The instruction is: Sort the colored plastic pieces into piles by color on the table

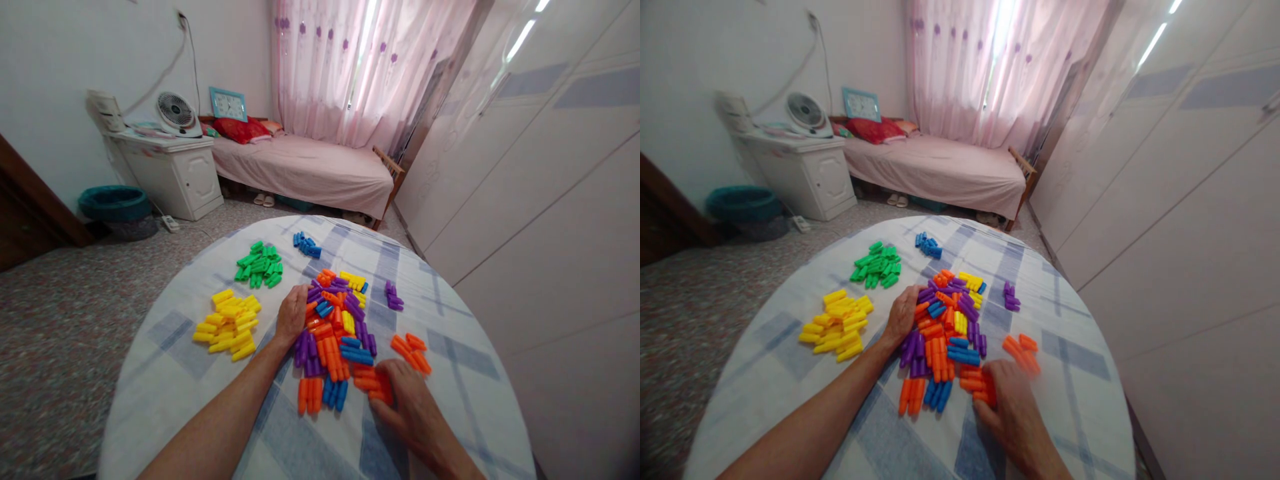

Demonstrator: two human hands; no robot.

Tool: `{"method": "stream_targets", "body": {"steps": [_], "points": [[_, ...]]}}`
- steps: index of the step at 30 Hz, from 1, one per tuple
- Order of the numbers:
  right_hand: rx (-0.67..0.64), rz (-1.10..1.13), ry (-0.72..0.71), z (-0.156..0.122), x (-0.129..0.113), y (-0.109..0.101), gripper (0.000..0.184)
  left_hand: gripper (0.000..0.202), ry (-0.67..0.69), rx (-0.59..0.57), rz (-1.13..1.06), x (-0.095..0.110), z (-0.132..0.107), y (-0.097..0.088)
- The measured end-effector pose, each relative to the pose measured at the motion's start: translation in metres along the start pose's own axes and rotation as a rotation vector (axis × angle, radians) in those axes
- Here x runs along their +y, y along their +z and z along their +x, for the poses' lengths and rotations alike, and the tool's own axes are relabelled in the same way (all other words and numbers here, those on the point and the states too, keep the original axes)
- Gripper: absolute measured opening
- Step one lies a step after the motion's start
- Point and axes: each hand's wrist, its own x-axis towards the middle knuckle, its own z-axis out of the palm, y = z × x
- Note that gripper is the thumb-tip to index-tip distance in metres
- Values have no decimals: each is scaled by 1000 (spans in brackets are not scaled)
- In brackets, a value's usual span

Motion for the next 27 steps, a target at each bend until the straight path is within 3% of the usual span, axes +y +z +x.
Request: {"method": "stream_targets", "body": {"steps": [4,9,15,21,27], "points": [[-22,93,58,-7,3,-22,23,45,-1,-1,5,2,-1,-1],[250,152,252,1,36,-40,38,46,5,0,5,2,-1,-1],[581,134,457,29,79,-21,52,46,-8,5,-12,0,-1,0],[536,259,457,34,82,0,50,44,20,10,-24,2,-1,-1],[577,312,439,31,90,3,47,43,12,15,-30,2,-3,-1]]}}
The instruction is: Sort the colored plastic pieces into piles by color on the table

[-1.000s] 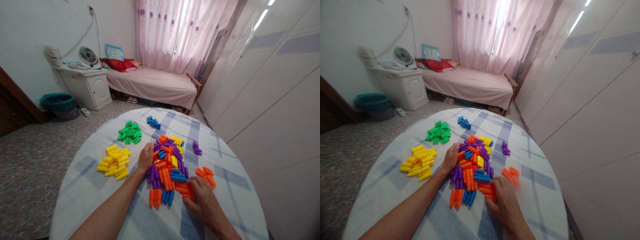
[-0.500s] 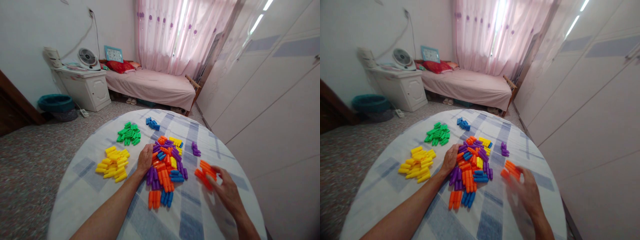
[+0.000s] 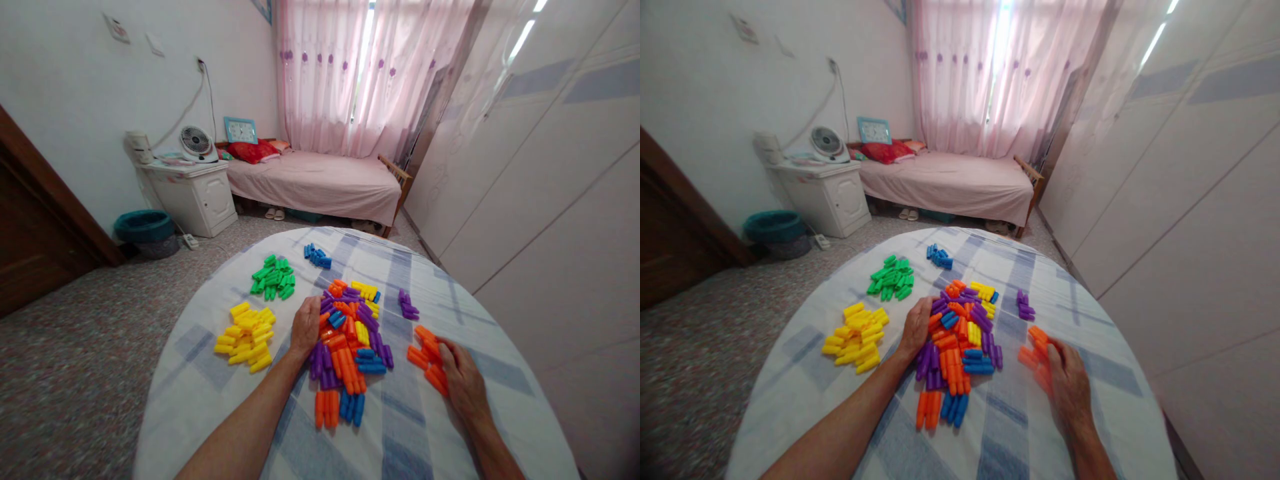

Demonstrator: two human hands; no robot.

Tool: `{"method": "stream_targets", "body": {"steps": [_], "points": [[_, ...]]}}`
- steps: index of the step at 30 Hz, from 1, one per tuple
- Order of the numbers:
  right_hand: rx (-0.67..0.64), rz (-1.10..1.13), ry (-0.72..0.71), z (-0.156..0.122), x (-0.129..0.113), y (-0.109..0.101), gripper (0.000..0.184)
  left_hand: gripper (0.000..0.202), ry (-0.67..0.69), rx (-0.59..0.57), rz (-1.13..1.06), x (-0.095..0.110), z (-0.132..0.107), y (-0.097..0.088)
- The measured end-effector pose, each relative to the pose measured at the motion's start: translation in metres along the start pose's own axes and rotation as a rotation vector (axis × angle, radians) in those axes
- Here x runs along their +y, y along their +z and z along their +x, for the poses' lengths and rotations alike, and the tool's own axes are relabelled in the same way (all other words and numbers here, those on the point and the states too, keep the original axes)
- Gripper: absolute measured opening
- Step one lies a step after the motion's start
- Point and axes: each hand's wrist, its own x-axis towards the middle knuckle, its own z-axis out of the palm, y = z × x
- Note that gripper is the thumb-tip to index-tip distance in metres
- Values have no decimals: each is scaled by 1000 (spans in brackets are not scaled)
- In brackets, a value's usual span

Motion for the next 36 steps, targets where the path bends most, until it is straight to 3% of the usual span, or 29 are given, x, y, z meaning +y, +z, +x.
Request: {"method": "stream_targets", "body": {"steps": [5,8,10,12,16,19,23,27,31,34,36], "points": [[17,-10,-7,2,1,2,46,37,33,45,27,1,-1,-1],[37,-19,12,2,-2,2,46,28,192,97,138,17,-6,-1],[38,-22,7,1,-4,2,46,26,325,65,200,36,-12,-1],[37,-24,-3,0,-6,1,45,25,442,-95,255,58,-22,0],[41,-20,-11,-2,-7,1,44,24,634,-564,479,86,-41,7],[37,-10,-9,-1,-6,1,43,28,638,-642,672,86,-50,15],[29,-7,6,0,-5,2,44,23,576,-625,744,75,-54,23],[23,0,26,1,-2,3,46,27,503,-567,553,76,-47,14],[19,1,31,4,6,4,47,29,359,-260,352,75,-11,-7],[10,-12,26,6,13,5,48,26,197,39,458,60,36,-19],[2,-19,22,6,16,5,47,28,79,131,622,46,68,-22]]}}
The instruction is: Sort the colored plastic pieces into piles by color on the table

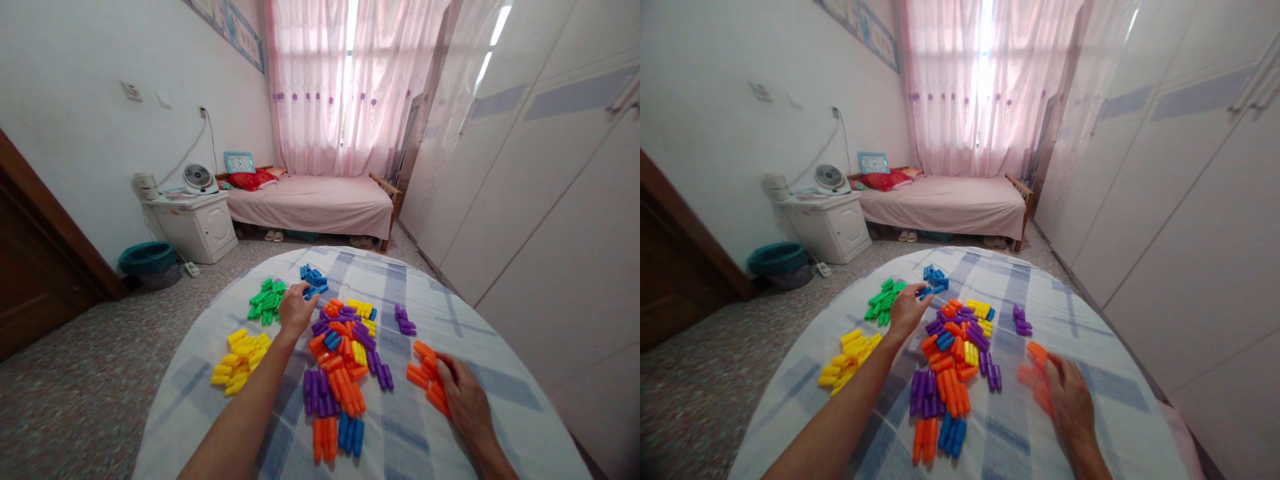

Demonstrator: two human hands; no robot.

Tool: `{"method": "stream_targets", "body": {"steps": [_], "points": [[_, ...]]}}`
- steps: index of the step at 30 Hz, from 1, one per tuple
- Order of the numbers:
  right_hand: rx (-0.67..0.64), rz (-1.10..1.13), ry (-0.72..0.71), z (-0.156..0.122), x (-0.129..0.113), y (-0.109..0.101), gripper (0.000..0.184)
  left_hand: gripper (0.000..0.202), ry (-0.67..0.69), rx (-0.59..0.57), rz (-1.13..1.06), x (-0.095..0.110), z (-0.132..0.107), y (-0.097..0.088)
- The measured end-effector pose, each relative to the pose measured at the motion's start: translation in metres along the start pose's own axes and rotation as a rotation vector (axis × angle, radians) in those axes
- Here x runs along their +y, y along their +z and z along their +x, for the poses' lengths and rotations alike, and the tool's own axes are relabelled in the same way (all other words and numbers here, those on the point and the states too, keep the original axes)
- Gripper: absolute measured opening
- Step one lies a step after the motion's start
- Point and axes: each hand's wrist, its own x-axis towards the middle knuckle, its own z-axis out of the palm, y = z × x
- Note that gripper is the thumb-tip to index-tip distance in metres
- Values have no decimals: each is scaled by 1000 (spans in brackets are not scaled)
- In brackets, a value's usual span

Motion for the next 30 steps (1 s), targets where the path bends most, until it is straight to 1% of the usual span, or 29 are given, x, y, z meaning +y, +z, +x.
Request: {"method": "stream_targets", "body": {"steps": [2,4,7,10,12,14,16,17,18,21,23,25,27,30], "points": [[1,-3,-1,0,3,0,47,33,-85,-19,157,-12,26,12],[2,-3,0,1,5,1,48,35,-143,-49,246,-20,44,24],[-12,3,5,2,8,2,50,35,-192,-82,284,-27,57,39],[-18,12,2,2,8,2,50,37,-197,-121,311,-28,57,47],[-19,17,2,1,7,1,49,37,-173,-126,330,-24,52,48],[-23,20,6,0,5,1,48,36,-106,-74,364,-16,47,49],[-26,21,16,-1,3,1,47,36,-10,-11,380,-4,41,51],[-25,23,23,-1,2,1,48,36,50,-21,361,4,38,54],[-25,24,30,-1,2,1,48,36,120,-73,322,12,36,58],[-21,30,43,-1,1,0,49,39,340,-349,169,38,26,78],[-24,37,38,-1,1,-1,49,43,458,-477,125,53,18,93],[-29,49,39,-2,1,-1,48,52,519,-545,126,65,12,105],[-37,58,41,-2,1,-2,47,58,540,-592,146,73,7,113],[-27,64,34,-2,0,-3,46,49,517,-625,178,81,5,118]]}}
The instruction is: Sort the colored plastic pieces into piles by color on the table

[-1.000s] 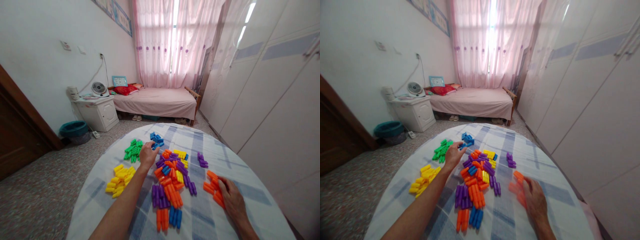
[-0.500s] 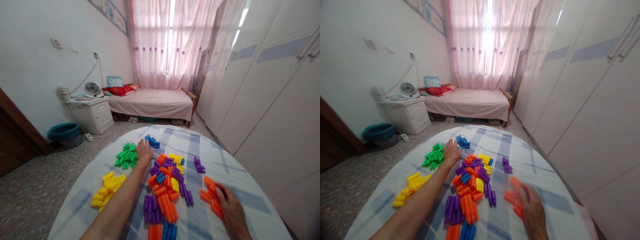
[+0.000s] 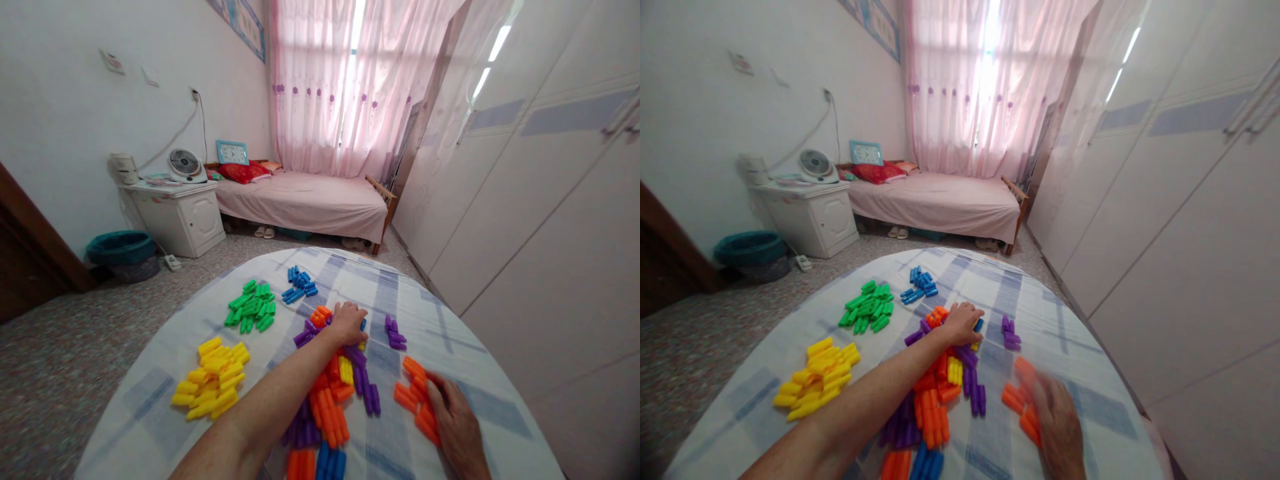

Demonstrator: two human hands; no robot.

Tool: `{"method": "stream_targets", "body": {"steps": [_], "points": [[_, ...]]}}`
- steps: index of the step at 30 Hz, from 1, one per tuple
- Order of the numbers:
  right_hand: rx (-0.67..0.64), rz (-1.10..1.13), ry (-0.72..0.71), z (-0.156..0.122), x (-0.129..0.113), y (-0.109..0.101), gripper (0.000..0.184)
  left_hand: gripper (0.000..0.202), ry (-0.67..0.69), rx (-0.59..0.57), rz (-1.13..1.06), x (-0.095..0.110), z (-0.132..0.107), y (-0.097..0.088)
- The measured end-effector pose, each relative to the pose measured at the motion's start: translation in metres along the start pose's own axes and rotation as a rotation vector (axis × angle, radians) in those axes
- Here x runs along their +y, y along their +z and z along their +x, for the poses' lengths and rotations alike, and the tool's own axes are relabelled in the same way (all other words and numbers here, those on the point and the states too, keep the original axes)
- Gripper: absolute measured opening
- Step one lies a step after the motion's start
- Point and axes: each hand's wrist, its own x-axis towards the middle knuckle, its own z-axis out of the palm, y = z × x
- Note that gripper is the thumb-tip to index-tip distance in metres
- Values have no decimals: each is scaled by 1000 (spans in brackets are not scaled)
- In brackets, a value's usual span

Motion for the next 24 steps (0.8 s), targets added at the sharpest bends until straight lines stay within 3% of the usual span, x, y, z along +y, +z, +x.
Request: {"method": "stream_targets", "body": {"steps": [6,13,18,24], "points": [[-4,2,-5,0,-1,0,44,35,15,27,-50,7,2,-1],[-1,-14,2,0,3,0,45,36,-27,243,-268,-3,-3,-12],[7,-19,6,1,8,1,46,33,-147,413,-370,-44,-7,-34],[8,-15,-4,4,11,2,49,40,-420,564,-255,-108,-22,-50]]}}
